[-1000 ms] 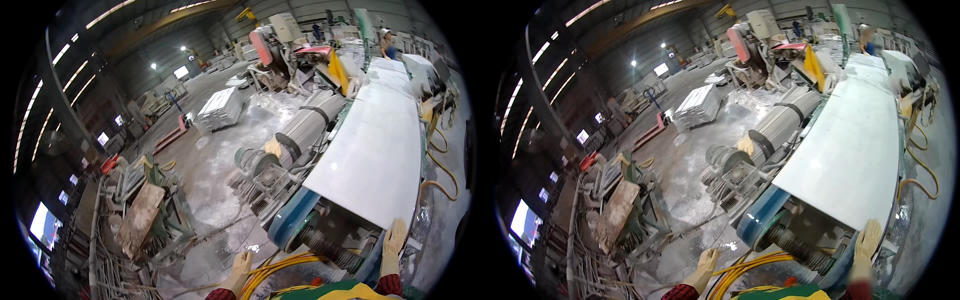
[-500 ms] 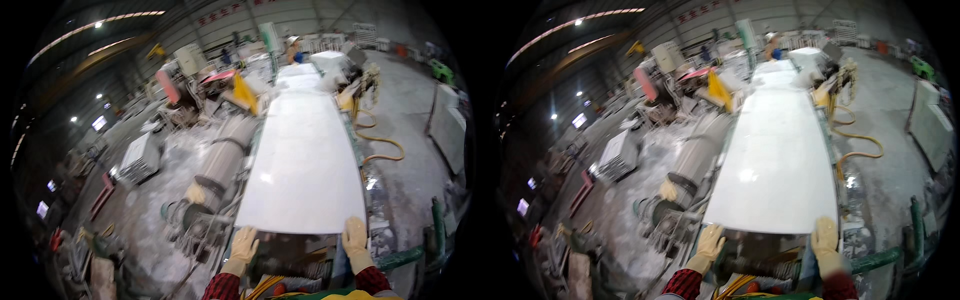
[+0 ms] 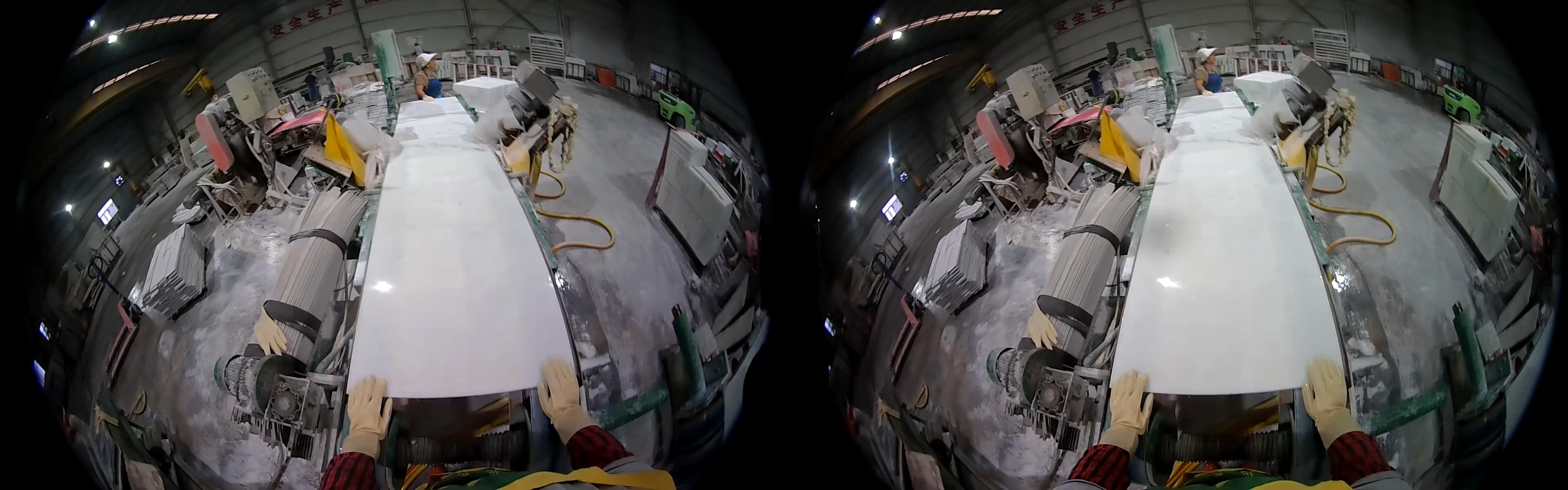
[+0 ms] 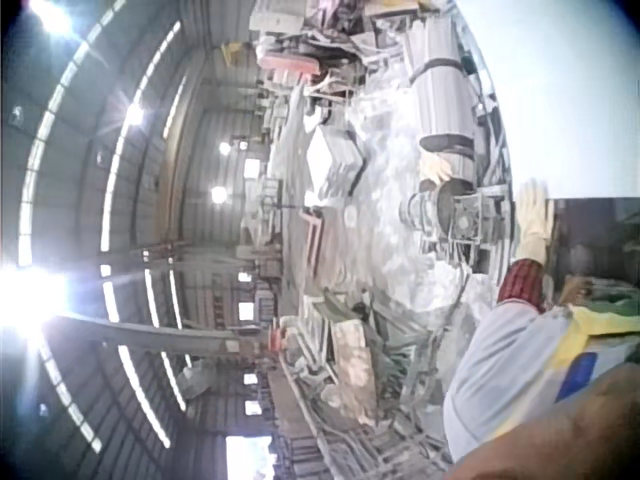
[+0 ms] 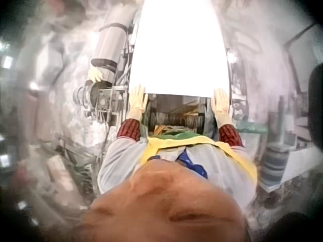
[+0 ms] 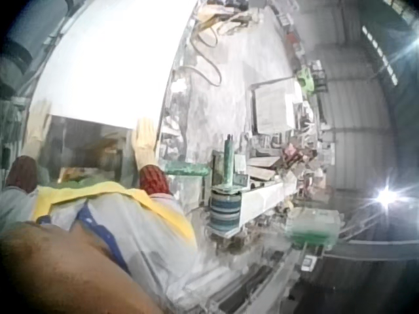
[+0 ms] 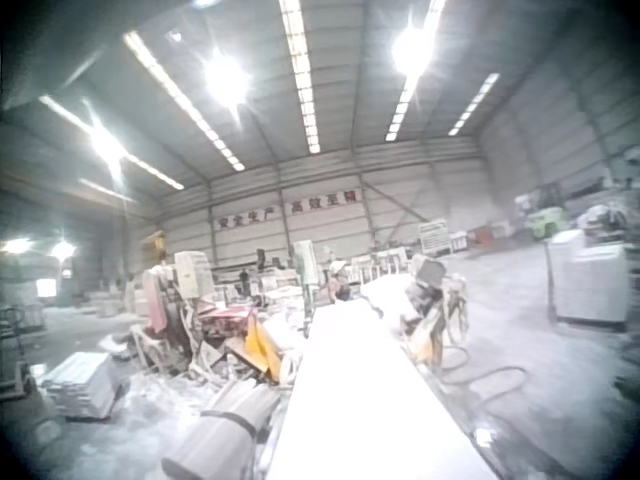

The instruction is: The person repeatedly picks up large white rectangular sheets from a conveyor belt and places them onto a stack. The person handles the sheets one at a time, moving them from the conveyor to the stack in a repetitive cycle.

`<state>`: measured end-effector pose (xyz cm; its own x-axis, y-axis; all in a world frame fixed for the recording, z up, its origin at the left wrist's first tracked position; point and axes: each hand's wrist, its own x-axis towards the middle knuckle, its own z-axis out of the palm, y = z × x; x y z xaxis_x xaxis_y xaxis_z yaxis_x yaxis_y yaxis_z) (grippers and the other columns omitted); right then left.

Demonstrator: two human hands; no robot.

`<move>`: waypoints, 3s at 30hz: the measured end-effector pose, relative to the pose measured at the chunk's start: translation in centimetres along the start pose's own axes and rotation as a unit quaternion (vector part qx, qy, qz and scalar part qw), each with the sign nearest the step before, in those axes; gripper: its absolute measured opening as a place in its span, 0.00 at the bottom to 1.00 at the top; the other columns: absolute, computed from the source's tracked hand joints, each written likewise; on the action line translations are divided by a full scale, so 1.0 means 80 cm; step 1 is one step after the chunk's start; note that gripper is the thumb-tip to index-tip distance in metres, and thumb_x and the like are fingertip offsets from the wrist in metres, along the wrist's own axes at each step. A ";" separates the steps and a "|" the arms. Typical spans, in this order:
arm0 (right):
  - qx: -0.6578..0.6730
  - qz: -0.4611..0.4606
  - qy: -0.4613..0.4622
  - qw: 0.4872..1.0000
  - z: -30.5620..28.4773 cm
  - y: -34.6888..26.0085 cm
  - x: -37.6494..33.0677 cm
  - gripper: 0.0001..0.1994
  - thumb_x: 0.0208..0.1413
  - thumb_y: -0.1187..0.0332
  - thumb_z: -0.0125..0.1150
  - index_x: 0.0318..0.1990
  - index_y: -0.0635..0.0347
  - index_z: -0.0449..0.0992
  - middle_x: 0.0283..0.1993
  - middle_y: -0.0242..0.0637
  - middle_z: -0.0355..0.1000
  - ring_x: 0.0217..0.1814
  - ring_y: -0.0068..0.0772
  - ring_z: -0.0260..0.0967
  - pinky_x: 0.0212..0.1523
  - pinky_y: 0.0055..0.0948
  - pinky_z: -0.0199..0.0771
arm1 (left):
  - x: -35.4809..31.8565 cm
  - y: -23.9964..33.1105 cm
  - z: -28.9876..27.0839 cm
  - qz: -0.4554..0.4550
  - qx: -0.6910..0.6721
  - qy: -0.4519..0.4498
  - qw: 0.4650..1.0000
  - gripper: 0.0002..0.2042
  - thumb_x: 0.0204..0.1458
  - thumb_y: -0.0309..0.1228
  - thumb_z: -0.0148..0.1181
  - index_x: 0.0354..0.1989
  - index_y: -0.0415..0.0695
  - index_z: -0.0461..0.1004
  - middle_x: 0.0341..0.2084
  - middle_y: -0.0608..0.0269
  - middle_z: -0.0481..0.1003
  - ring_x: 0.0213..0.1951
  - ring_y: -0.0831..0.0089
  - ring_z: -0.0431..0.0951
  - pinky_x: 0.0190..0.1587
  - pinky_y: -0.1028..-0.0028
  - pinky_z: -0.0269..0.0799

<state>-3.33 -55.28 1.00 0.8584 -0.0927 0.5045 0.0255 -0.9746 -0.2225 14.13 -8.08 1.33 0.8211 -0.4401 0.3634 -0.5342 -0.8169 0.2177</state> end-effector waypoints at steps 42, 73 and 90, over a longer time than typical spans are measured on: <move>0.026 0.005 -0.030 0.999 -0.038 0.004 0.006 0.28 0.61 0.64 0.68 0.68 0.63 0.72 0.71 0.53 0.69 0.75 0.59 0.65 0.79 0.53 0.63 | -0.015 -0.001 0.000 0.019 0.030 -0.044 0.998 0.27 0.69 0.33 0.60 0.76 0.43 0.67 0.78 0.41 0.64 0.79 0.39 0.60 0.81 0.47 0.54; -0.010 0.008 -0.027 1.000 -0.039 -0.002 -0.009 0.27 0.61 0.62 0.68 0.66 0.63 0.74 0.70 0.51 0.71 0.75 0.58 0.65 0.81 0.54 0.61 | -0.029 0.008 -0.009 0.004 0.018 -0.047 0.999 0.27 0.68 0.32 0.61 0.74 0.39 0.68 0.76 0.38 0.65 0.77 0.37 0.61 0.81 0.45 0.53; 0.001 0.007 -0.033 0.999 -0.033 -0.003 -0.024 0.29 0.62 0.61 0.67 0.68 0.63 0.73 0.71 0.50 0.69 0.76 0.56 0.64 0.81 0.53 0.59 | -0.042 0.008 -0.011 0.004 0.020 -0.050 0.999 0.27 0.68 0.32 0.62 0.75 0.41 0.68 0.77 0.37 0.64 0.78 0.37 0.60 0.81 0.45 0.53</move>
<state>-6.32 -55.40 2.26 0.8903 -0.0923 0.4459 0.0146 -0.9729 -0.2306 10.85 -6.78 0.99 0.8334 -0.4806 0.2728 -0.5345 -0.8264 0.1771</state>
